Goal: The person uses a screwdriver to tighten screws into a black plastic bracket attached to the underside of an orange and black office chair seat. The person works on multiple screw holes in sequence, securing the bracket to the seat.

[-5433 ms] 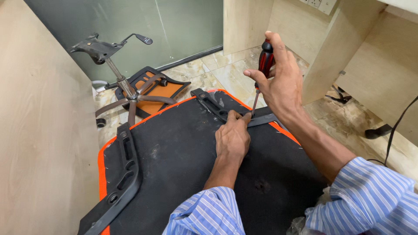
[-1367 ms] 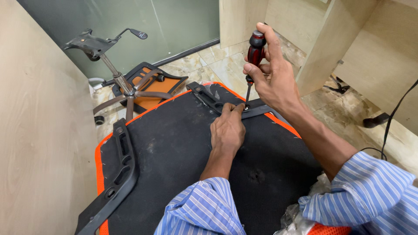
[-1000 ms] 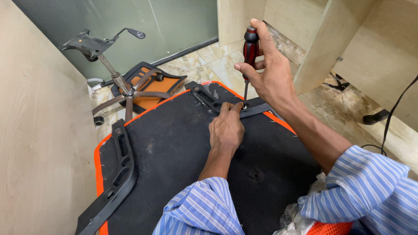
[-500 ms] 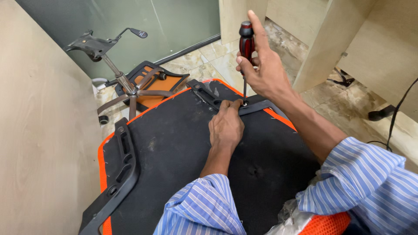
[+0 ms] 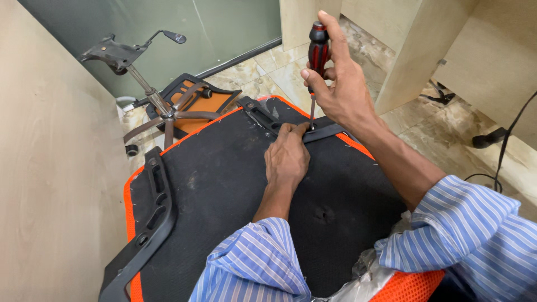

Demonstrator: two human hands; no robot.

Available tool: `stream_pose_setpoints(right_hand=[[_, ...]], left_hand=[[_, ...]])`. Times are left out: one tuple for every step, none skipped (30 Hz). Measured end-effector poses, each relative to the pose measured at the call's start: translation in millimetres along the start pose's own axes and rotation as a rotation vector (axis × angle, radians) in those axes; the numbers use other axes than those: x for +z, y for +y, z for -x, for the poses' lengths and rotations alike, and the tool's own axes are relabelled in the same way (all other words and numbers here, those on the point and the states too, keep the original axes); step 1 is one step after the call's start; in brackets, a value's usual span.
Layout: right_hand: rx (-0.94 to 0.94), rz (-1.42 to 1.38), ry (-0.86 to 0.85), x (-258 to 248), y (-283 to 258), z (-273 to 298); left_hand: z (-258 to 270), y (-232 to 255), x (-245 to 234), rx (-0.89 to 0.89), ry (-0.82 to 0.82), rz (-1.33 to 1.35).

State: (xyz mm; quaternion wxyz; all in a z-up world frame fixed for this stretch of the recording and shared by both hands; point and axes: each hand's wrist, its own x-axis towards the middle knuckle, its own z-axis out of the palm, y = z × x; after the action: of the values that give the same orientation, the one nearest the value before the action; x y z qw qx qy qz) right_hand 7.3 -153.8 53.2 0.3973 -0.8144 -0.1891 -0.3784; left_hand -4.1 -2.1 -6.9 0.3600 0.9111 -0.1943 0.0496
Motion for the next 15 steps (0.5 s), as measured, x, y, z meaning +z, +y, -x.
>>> stream_pose_setpoints(right_hand=[[0.044, 0.019, -0.010, -1.2, 0.1, 1.8], [0.084, 0.030, -0.015, 1.0, -1.6, 1.4], [0.124, 0.041, -0.021, 2.7, -3.4, 0.6], [0.113, 0.048, -0.007, 3.3, -4.4, 0.7], [0.101, 0.054, 0.006, 4.3, -4.8, 1.4], [0.091, 0.067, 0.014, 3.4, -3.8, 4.1], [0.079, 0.079, 0.024, 2.3, -2.5, 6.6], [0.065, 0.084, 0.039, 3.2, -2.4, 6.7], [0.052, 0.089, 0.054, 3.8, -2.3, 6.4], [0.056, 0.086, 0.057, 3.2, -1.1, 6.3], [0.061, 0.083, 0.060, 2.7, 0.1, 6.4], [0.067, 0.081, 0.063, 1.8, 1.2, 7.0], [0.052, 0.106, 0.050, 0.9, 2.3, 7.4], [0.039, 0.131, 0.038, 0.4, 3.2, 7.5], [0.025, 0.155, 0.026, -0.9, 4.1, 7.7]], left_hand=[[-0.5, -1.1, 1.4, 0.000, -0.003, -0.003], [-1.5, -2.6, -1.0, -0.001, -0.001, -0.015], [-1.7, -2.2, -2.4, -0.004, -0.004, -0.015], [-1.8, -0.7, -2.2, -0.006, -0.008, -0.014], [-2.2, 0.0, -2.2, -0.009, -0.013, -0.013], [-1.6, 0.0, -0.4, -0.011, -0.016, -0.007], [-1.0, -0.8, 0.7, -0.013, -0.018, 0.000], [-1.3, -1.8, -1.7, -0.016, -0.019, -0.002], [-1.4, -1.8, -3.4, -0.015, -0.023, -0.006], [-1.5, -0.9, -2.9, -0.010, -0.025, -0.006], [-1.6, -0.2, -2.1, -0.006, -0.028, -0.006], [-1.3, 0.1, -1.3, -0.010, -0.023, -0.004], [-1.0, 0.2, -0.6, -0.015, -0.019, -0.002], [-1.7, 0.5, -0.3, -0.018, -0.015, -0.001], [-3.0, 0.6, -0.4, -0.031, -0.021, -0.005]])
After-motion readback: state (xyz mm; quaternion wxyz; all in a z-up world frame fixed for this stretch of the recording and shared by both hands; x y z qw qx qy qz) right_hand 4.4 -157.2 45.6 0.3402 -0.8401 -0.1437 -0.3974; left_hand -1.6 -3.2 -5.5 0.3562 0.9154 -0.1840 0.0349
